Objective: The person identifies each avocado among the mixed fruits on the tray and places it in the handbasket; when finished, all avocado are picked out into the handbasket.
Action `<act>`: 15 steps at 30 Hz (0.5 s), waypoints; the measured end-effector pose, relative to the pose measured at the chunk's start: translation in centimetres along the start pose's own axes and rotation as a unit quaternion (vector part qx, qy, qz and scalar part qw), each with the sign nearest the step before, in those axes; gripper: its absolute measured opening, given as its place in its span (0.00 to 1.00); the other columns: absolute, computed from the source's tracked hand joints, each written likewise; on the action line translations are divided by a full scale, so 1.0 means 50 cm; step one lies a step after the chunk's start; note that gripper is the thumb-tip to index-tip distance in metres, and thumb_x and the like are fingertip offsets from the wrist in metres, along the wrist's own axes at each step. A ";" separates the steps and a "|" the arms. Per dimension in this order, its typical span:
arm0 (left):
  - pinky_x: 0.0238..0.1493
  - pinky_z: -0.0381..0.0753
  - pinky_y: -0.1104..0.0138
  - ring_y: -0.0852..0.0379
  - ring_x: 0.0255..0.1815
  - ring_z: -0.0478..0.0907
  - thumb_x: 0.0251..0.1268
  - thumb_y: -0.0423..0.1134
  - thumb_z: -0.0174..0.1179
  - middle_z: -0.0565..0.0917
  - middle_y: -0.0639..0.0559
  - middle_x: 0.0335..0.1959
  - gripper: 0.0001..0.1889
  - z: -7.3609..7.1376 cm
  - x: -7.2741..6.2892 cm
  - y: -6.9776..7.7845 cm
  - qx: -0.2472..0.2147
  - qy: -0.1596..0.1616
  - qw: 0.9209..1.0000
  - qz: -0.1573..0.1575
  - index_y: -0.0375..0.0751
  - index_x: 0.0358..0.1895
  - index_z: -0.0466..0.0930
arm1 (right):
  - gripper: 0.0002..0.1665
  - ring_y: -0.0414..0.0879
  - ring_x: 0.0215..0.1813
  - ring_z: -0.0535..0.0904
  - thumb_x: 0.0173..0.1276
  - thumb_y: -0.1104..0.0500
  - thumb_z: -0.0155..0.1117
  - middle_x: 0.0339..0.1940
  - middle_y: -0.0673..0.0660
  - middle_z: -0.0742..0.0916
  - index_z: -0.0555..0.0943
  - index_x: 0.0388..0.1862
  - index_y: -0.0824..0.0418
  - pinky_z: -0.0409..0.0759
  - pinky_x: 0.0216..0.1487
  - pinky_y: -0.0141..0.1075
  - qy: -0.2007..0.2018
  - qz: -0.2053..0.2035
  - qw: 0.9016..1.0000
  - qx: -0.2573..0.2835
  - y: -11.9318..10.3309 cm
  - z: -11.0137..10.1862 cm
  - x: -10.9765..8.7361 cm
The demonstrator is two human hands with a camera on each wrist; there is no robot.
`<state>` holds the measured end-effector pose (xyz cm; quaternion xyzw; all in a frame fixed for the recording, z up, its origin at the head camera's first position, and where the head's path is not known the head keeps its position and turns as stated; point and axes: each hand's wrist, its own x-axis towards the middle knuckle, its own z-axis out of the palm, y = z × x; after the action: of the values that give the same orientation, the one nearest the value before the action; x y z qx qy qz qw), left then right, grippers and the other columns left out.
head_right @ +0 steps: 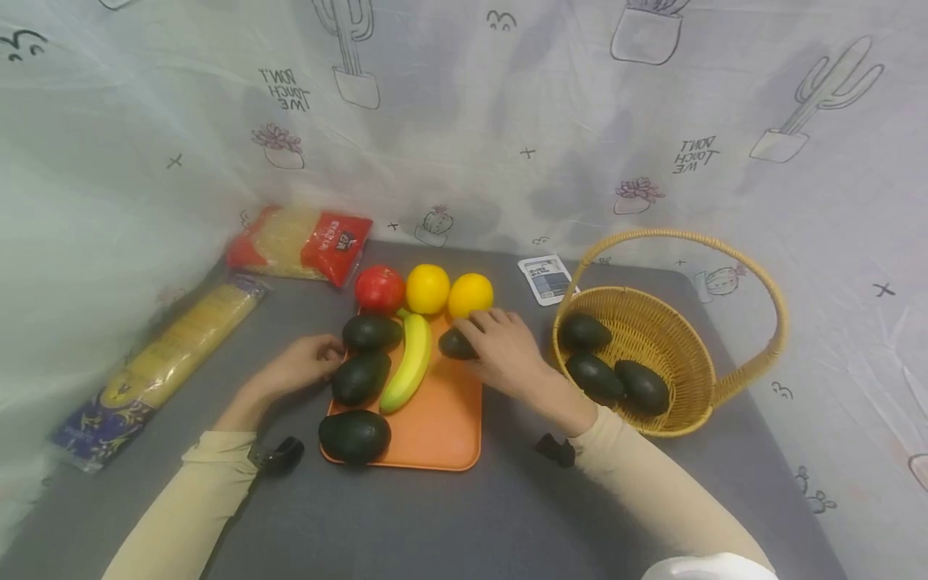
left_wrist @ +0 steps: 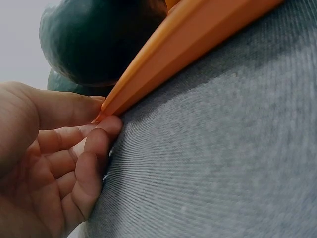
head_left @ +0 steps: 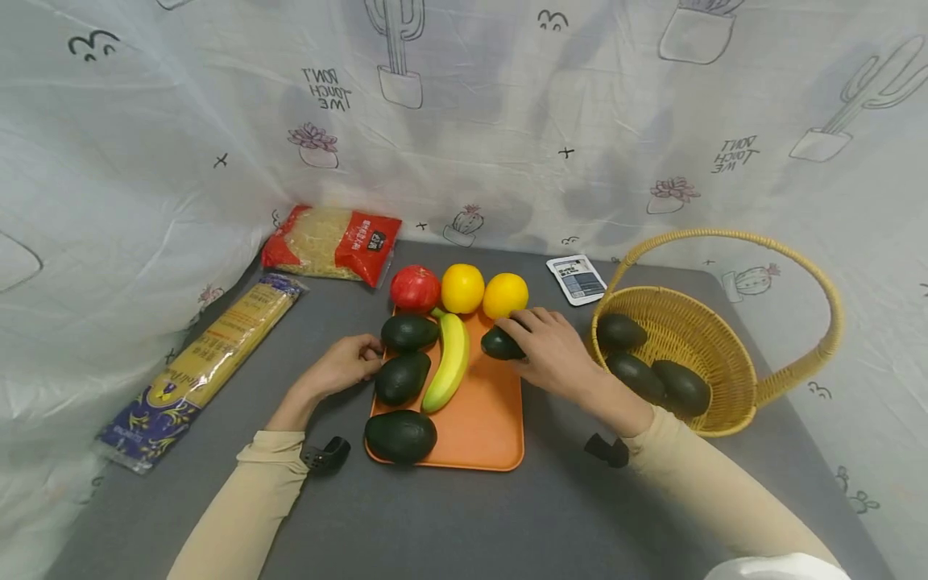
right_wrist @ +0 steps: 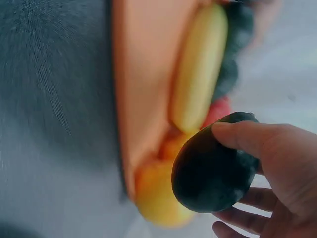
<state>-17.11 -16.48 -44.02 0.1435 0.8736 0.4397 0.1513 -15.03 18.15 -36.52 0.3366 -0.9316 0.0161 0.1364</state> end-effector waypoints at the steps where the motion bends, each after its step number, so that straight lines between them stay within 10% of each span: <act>1: 0.28 0.72 0.67 0.58 0.24 0.74 0.63 0.31 0.56 0.82 0.43 0.30 0.13 0.000 0.000 0.000 -0.001 -0.001 1.000 0.001 0.28 0.48 0.77 | 0.36 0.57 0.55 0.79 0.52 0.51 0.78 0.55 0.60 0.83 0.78 0.61 0.58 0.77 0.54 0.51 0.009 0.008 1.000 0.010 0.010 -0.017 -0.010; 7: 0.29 0.72 0.67 0.58 0.25 0.74 0.63 0.31 0.56 0.81 0.42 0.31 0.14 -0.004 0.004 0.000 0.002 -0.003 1.000 0.004 0.27 0.49 0.77 | 0.38 0.60 0.56 0.78 0.52 0.52 0.77 0.54 0.62 0.83 0.76 0.62 0.60 0.75 0.55 0.55 0.025 0.088 0.995 0.036 0.087 -0.124 -0.086; 15: 0.29 0.72 0.67 0.58 0.25 0.75 0.63 0.31 0.54 0.81 0.43 0.31 0.14 -0.001 0.005 -0.005 0.005 -0.005 1.000 0.002 0.27 0.50 0.77 | 0.37 0.69 0.56 0.75 0.55 0.52 0.72 0.56 0.69 0.81 0.74 0.63 0.63 0.72 0.53 0.62 -0.079 0.212 0.974 0.015 0.204 -0.178 -0.169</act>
<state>-17.38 -16.54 -44.24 0.1482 0.8745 0.4353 0.1540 -13.08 32.40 -29.59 0.1337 -0.9892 0.0323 0.0513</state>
